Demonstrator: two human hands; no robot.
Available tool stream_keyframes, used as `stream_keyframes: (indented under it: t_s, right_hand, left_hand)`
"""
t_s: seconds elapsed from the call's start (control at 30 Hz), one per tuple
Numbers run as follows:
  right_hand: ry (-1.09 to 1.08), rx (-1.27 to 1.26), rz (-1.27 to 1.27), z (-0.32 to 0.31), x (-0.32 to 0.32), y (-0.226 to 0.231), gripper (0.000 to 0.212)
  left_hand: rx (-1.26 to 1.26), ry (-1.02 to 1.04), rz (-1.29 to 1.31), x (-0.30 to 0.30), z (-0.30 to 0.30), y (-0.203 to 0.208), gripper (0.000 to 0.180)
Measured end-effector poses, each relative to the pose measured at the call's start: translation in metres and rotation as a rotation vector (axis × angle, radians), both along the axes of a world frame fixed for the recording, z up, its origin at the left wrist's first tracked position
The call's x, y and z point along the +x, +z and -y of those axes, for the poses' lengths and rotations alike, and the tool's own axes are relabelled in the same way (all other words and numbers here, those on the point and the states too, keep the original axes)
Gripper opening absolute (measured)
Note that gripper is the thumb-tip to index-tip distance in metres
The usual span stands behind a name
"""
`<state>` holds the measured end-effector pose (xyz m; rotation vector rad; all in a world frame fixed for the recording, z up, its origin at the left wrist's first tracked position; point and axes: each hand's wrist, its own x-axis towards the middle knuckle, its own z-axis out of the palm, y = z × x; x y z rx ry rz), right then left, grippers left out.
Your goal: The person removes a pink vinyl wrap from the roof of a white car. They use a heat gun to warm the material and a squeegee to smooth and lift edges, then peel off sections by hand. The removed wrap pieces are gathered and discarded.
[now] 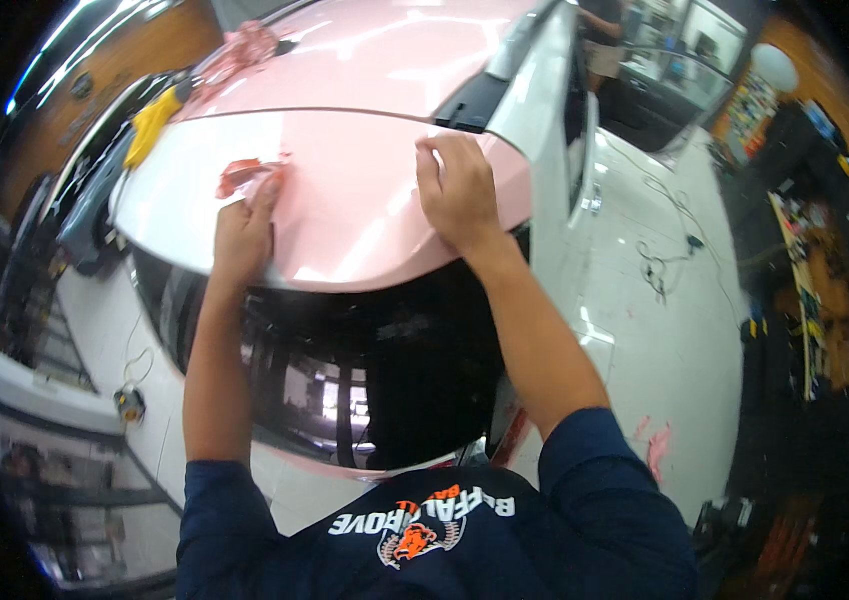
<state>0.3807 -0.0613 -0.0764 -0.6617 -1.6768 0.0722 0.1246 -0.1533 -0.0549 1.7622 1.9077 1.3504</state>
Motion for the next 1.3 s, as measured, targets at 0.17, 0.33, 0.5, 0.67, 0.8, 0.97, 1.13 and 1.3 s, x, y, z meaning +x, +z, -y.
stream_keyframes:
  t_s: [0.17,0.33,0.5,0.67,0.8,0.97,1.13,1.3]
  right_hand:
    - [-0.375,-0.293,0.069,0.055,0.07,-0.096,0.031]
    - [-0.306,-0.441,0.008,0.079,0.074,-0.11,0.039]
    - [-0.333,-0.42,0.017,0.082,0.072,-0.121,0.045]
    - [-0.404,-0.349,0.017,0.081,0.058,-0.131,0.047]
    - [-0.328,-0.377,-0.037,0.084,0.065,-0.122,0.042]
    - [-0.242,-0.136,-0.017,0.072,0.052,-0.056,0.03]
    - [0.101,-0.052,0.182,0.053,-0.02,0.02,0.029]
    - [0.105,-0.129,0.437,0.05,-0.065,0.023,0.032]
  left_hand:
    - [0.035,-0.055,0.045,-0.003,0.0,-0.003,0.059]
    - [0.052,-0.094,0.116,-0.001,-0.001,-0.004,0.055]
    - [0.034,-0.144,0.204,0.003,0.002,0.001,0.047]
    - [-0.015,-0.081,0.142,-0.001,0.002,0.002,0.046]
    - [-0.021,-0.081,0.124,-0.007,-0.002,-0.006,0.055]
    - [0.133,-0.029,0.109,-0.008,0.006,-0.01,0.053]
    - [0.23,-0.02,0.362,-0.019,0.0,-0.004,0.051]
    - [0.286,0.187,-0.028,-0.139,-0.044,0.031,0.042]
